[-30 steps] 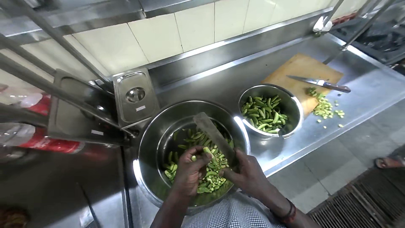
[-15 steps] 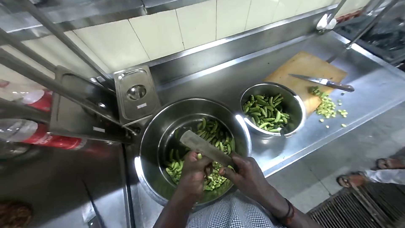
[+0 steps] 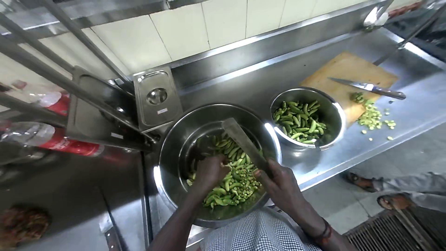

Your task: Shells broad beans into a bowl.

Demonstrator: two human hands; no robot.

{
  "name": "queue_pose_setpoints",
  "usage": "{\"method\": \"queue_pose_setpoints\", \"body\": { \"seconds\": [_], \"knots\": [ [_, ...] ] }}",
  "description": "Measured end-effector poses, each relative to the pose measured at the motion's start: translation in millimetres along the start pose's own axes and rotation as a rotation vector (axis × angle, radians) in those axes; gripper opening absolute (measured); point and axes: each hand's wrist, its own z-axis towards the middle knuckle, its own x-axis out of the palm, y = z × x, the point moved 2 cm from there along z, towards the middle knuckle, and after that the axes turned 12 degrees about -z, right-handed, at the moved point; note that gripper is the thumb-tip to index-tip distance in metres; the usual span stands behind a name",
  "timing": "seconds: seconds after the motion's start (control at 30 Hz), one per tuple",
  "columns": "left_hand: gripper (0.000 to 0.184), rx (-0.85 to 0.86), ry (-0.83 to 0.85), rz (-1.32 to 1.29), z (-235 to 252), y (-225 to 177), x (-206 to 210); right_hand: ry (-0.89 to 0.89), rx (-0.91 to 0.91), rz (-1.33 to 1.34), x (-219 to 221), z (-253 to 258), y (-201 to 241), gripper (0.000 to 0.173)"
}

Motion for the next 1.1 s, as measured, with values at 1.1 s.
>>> {"method": "queue_pose_setpoints", "body": {
  "seconds": [1.1],
  "knots": [
    [0.03, 0.061, 0.187, -1.315, -41, -35, 17, 0.063, -0.067, 0.086, 5, -2, 4, 0.035]
  ]
}}
